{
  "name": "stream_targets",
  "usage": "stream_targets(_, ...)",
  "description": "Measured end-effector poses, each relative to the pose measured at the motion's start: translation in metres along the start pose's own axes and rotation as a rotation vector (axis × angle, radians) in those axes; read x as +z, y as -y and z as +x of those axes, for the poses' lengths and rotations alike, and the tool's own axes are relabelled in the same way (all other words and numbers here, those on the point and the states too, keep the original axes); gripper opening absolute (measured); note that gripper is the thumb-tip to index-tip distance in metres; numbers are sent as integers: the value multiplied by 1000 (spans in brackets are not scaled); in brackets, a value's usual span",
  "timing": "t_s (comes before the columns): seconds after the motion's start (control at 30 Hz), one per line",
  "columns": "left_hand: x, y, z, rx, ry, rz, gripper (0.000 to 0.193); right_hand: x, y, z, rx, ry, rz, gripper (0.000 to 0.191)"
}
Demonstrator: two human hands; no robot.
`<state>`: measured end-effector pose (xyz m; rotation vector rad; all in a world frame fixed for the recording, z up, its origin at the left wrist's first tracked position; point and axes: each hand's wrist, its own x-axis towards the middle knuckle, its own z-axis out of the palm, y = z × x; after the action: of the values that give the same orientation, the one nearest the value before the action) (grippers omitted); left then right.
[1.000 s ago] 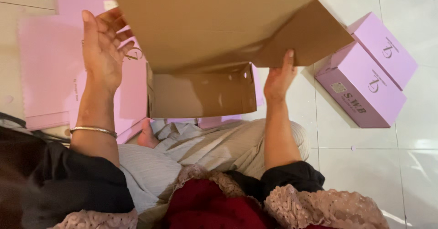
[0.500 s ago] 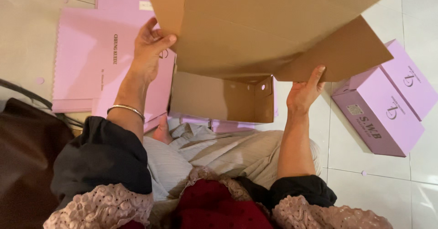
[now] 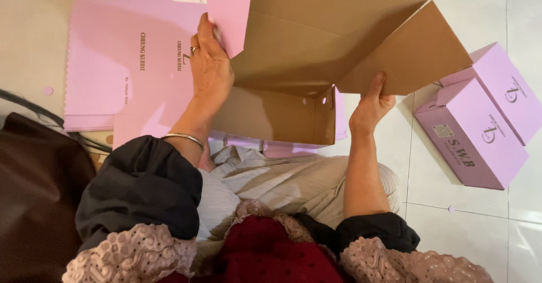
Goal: The person assembles pink shoe boxes by folding flaps, inserting inserts, and closing lids. The person handles multiple boxes and stacks them on the floor.
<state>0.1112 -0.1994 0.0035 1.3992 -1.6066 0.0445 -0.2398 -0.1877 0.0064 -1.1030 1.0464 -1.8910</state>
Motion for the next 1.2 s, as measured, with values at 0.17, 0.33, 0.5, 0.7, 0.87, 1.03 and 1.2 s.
stream_targets(0.17,2,-4,-6,-100,121,33,102,9,-1,-10,-103,-18,-199,16)
stream_targets(0.33,2,-7,-4,-137,161,-10,100,12,1,-14,-110,4,-206,9)
stream_targets(0.5,-29,35,5,-169,266,-267,61,-2,8,0,98,38,55,18)
stream_targets(0.7,-71,81,1,-137,542,-60,29,-64,13,6,238,180,-101,19)
stream_targets(0.87,-92,71,-4,-453,708,-200,33,-91,28,6,482,217,-249,22)
stream_targets(1.03,-99,41,0,-971,1057,-392,67,-68,53,-6,643,305,-170,22)
stream_targets(1.2,-94,28,10,-989,973,-470,74,-41,39,-14,540,119,-134,30)
